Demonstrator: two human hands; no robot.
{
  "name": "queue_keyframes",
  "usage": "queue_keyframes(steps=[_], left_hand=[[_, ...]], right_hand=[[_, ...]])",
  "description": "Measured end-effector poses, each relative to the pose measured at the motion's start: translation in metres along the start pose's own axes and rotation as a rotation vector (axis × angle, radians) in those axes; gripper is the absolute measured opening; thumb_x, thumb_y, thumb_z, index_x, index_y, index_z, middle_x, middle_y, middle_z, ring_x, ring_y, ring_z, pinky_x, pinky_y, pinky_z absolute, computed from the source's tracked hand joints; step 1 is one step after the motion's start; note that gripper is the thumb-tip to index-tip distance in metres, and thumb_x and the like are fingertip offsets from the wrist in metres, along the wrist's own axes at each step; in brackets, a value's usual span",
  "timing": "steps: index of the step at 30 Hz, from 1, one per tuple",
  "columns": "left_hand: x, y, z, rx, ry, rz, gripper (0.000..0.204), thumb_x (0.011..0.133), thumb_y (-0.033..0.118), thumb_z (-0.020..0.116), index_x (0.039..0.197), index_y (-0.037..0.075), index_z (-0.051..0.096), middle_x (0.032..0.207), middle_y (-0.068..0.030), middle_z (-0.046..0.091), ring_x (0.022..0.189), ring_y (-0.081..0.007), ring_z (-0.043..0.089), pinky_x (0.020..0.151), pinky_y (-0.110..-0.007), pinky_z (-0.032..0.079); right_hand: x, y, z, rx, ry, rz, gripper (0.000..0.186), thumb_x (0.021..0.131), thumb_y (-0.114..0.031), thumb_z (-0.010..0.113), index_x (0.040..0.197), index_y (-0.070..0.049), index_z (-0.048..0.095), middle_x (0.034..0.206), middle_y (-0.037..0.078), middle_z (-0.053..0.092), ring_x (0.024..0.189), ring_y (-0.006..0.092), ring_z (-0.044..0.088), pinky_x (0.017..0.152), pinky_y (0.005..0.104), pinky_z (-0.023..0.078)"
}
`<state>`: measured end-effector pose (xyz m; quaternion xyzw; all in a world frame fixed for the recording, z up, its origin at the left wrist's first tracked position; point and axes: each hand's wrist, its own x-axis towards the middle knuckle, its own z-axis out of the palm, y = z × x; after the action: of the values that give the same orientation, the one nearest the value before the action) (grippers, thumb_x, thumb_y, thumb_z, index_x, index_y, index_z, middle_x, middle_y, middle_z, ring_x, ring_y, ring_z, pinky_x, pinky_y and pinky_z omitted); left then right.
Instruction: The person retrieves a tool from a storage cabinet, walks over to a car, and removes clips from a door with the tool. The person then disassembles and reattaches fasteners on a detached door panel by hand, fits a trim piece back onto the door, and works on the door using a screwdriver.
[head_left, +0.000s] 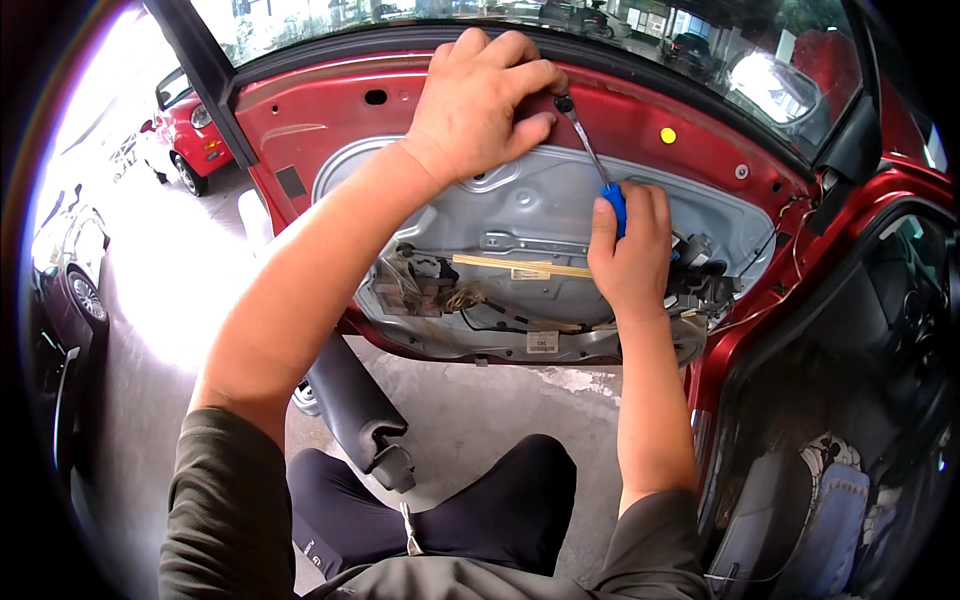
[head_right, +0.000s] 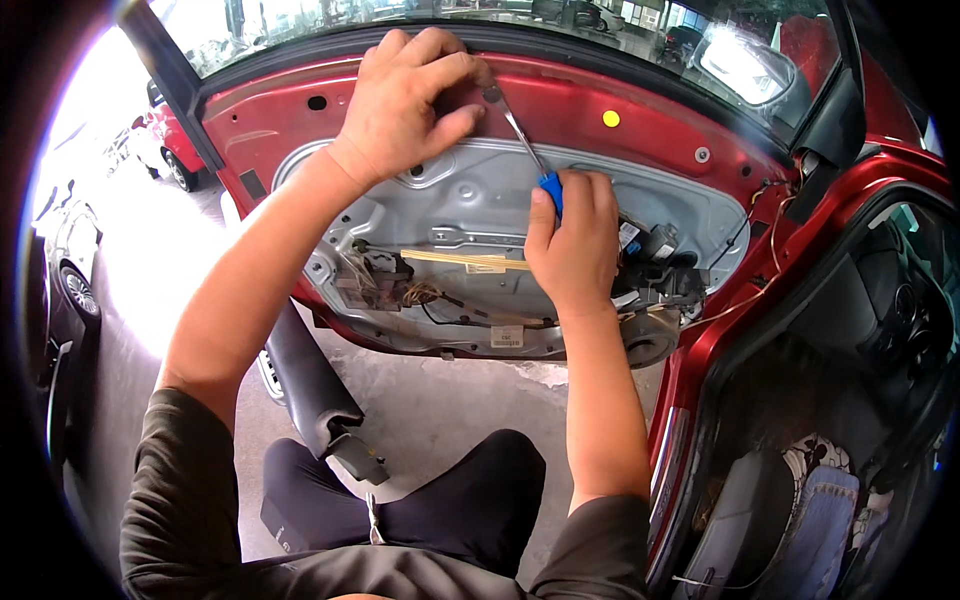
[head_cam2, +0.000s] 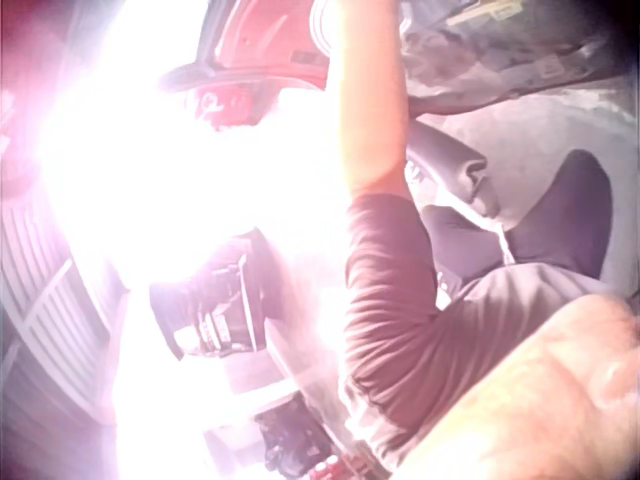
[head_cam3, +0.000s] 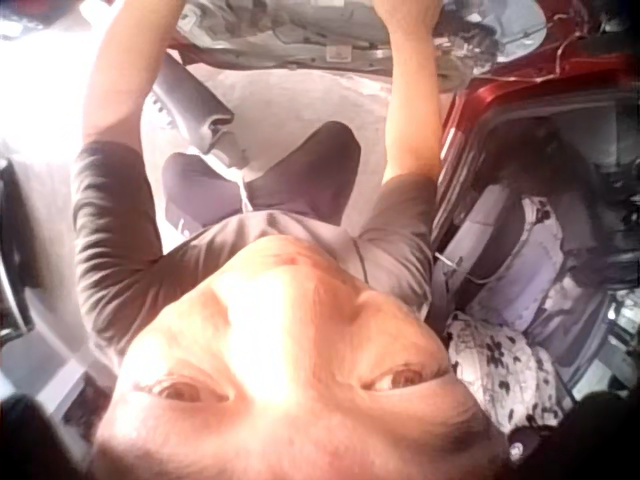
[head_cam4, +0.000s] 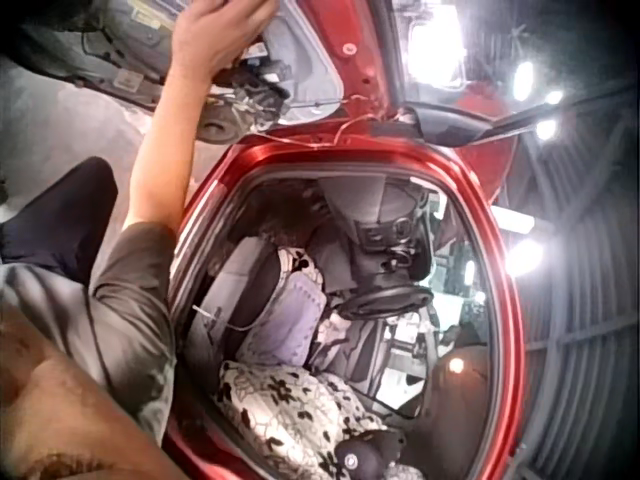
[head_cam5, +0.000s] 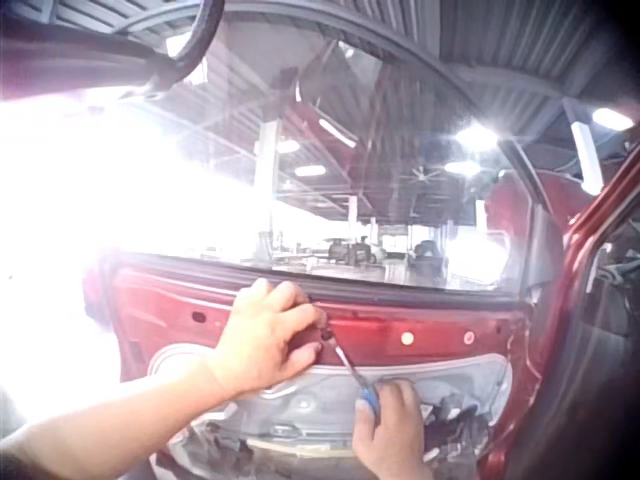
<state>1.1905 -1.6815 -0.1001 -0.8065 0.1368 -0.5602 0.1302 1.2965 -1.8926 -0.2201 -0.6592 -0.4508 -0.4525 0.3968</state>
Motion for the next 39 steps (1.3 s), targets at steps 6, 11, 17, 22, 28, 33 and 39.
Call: queue_keyframes(steps=[6,11,17,22,28,33,39], left_hand=[[-0.001,0.003,0.007,0.043,0.055,-0.039,0.027,0.076,0.028,0.081,0.101,0.026,0.073,0.104,0.0037,0.063,0.090,-0.0257,0.055,0.082,-0.041,0.046],[0.001,0.005,0.008,0.019,0.088,-0.029,0.026,0.075,0.028,0.080,0.100,0.026,0.073,0.102,0.0041,0.062,0.089,-0.0254,0.054,0.082,-0.041,0.045],[-0.002,0.005,0.000,-0.031,0.003,-0.082,0.029,0.077,0.022,0.077,0.105,0.023,0.073,0.105,0.0011,0.062,0.094,-0.0276,0.054,0.086,-0.042,0.045],[-0.001,0.005,-0.004,-0.078,-0.050,-0.078,0.030,0.079,0.020,0.073,0.109,0.022,0.075,0.111,-0.0006,0.064,0.098,-0.0292,0.055,0.090,-0.044,0.046],[-0.018,0.009,-0.027,-0.120,-0.083,-0.014,0.038,0.082,0.016,0.069,0.119,0.011,0.071,0.125,-0.0098,0.065,0.113,-0.0349,0.059,0.101,-0.044,0.048],[-0.090,0.090,-0.022,-0.568,-0.181,-0.781,0.032,0.097,0.023,0.060,0.116,-0.002,0.064,0.105,-0.0205,0.067,0.095,-0.0355,0.067,0.090,-0.047,0.055],[-0.059,0.115,-0.028,-1.357,-0.387,-1.459,0.038,0.104,0.030,0.046,0.111,-0.004,0.062,0.087,-0.0156,0.067,0.068,-0.0244,0.066,0.063,-0.039,0.056]], right_hand=[[0.009,-0.008,-0.017,0.053,-0.162,0.200,0.024,0.103,-0.025,0.063,0.112,-0.003,0.061,0.089,0.020,0.065,0.082,0.0413,0.065,0.071,0.0485,0.053],[0.015,-0.015,-0.018,0.595,-0.458,0.557,0.025,0.105,-0.025,0.063,0.107,-0.001,0.061,0.076,0.009,0.061,0.062,0.0219,0.060,0.060,0.0388,0.051],[0.026,-0.072,0.016,1.273,-0.422,0.973,0.024,0.110,-0.024,0.053,0.099,-0.004,0.059,0.067,0.002,0.052,0.051,0.0130,0.050,0.046,0.0311,0.043],[0.035,-0.085,0.038,1.336,-0.217,0.928,0.029,0.112,-0.029,0.051,0.098,-0.005,0.058,0.070,0.003,0.054,0.051,0.0149,0.052,0.046,0.0321,0.045],[0.070,-0.075,0.040,1.462,-0.288,0.964,0.023,0.109,-0.019,0.053,0.099,-0.002,0.065,0.075,0.005,0.062,0.061,0.0180,0.060,0.056,0.0337,0.050],[0.093,-0.051,0.041,1.504,-0.343,1.230,0.054,0.108,-0.051,0.043,0.104,-0.001,0.065,0.076,0.005,0.061,0.066,0.0195,0.057,0.064,0.0395,0.049],[0.098,-0.065,0.036,1.473,-0.315,1.290,0.054,0.109,-0.053,0.041,0.105,-0.004,0.064,0.079,0.003,0.060,0.066,0.0190,0.054,0.064,0.0382,0.045]])
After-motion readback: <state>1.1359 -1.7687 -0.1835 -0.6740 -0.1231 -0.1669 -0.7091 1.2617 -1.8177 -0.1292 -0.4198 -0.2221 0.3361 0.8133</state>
